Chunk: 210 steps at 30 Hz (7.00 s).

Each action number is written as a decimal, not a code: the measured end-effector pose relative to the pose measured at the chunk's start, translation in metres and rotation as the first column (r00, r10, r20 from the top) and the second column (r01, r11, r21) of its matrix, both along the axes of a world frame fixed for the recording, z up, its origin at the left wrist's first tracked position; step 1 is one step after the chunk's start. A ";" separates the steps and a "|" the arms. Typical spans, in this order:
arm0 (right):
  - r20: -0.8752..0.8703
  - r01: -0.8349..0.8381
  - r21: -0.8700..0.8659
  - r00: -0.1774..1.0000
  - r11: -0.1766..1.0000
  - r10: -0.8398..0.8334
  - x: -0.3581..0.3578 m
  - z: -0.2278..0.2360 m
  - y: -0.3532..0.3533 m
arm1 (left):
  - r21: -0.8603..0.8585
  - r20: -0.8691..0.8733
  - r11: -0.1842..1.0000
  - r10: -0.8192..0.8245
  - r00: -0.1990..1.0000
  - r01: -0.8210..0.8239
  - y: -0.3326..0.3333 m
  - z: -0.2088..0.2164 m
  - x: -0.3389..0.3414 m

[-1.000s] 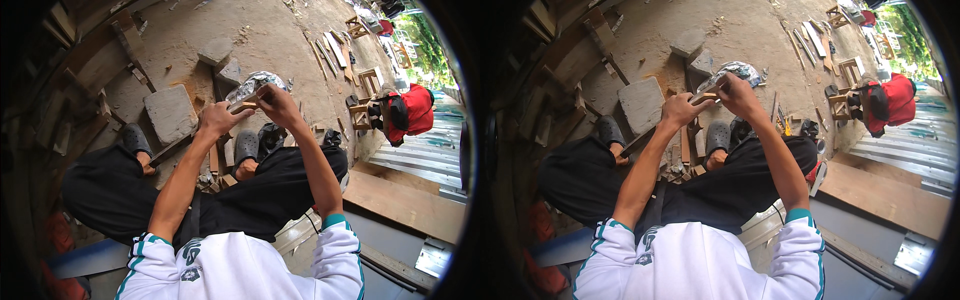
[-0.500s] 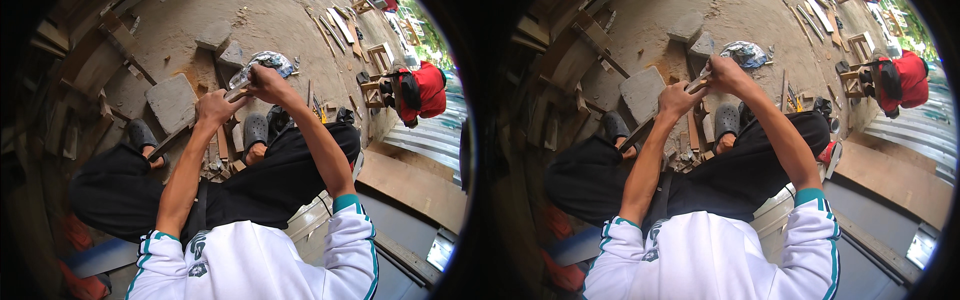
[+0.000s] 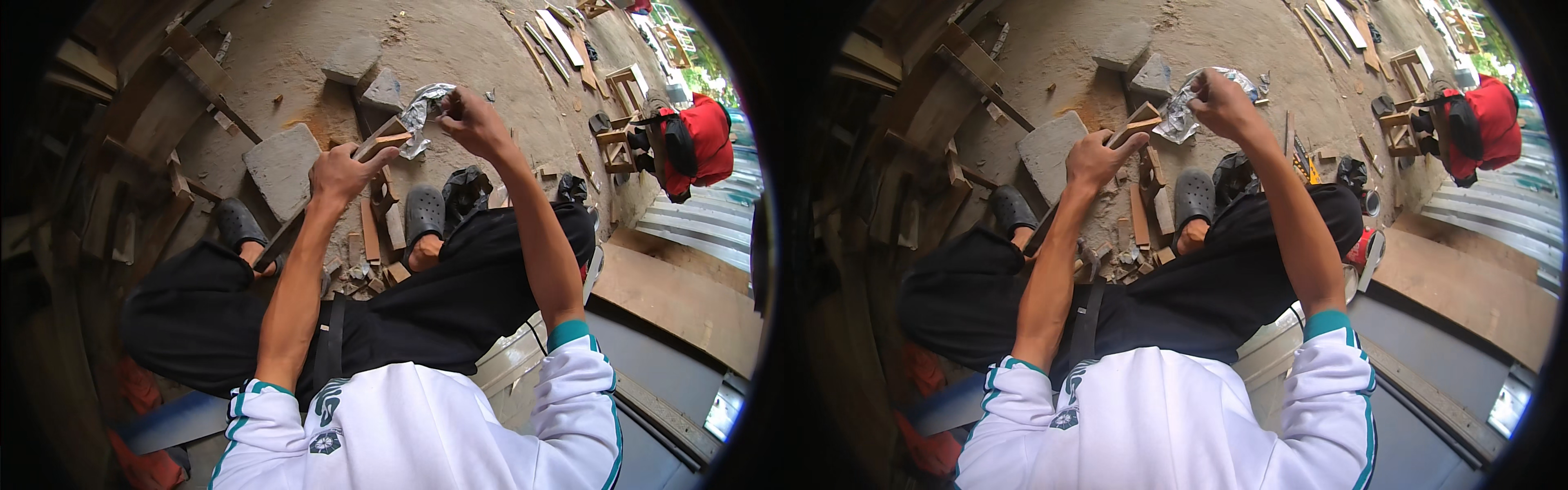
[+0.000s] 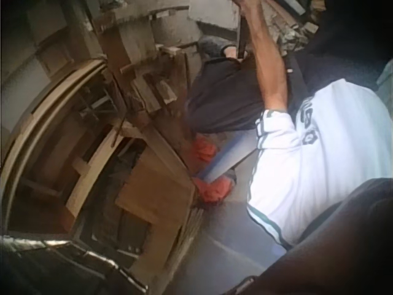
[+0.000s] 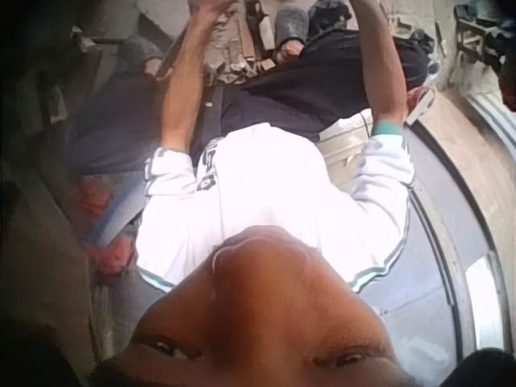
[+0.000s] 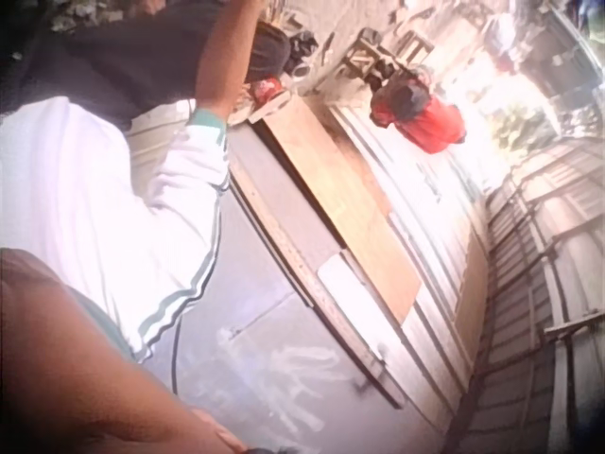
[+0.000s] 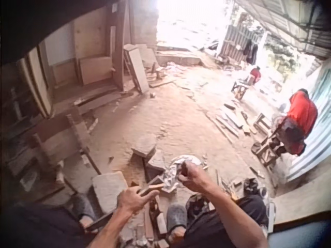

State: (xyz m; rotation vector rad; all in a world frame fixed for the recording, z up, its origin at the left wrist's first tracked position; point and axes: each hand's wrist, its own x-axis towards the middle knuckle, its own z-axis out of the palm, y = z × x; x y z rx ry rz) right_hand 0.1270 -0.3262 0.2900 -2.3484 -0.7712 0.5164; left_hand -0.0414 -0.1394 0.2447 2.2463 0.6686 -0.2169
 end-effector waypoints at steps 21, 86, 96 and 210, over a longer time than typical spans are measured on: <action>0.071 -0.235 0.044 0.970 0.971 0.232 -0.035 -0.023 0.042 | 0.056 -0.022 0.998 0.013 1.000 -0.012 -0.023 -0.003 0.001; -0.321 0.314 0.405 0.928 0.859 -0.188 -0.036 0.061 -0.010 | -0.225 0.426 0.970 0.182 0.886 -0.091 -0.014 0.068 0.006; -0.134 0.098 0.304 0.989 0.948 -0.059 -0.081 0.021 0.032 | -0.957 -0.027 0.063 0.954 0.300 -0.285 0.050 0.052 0.010; -0.061 -0.067 0.429 0.993 0.901 0.103 -0.063 -0.004 0.081 | -0.884 0.196 0.326 0.909 0.368 -0.334 0.004 0.006 0.021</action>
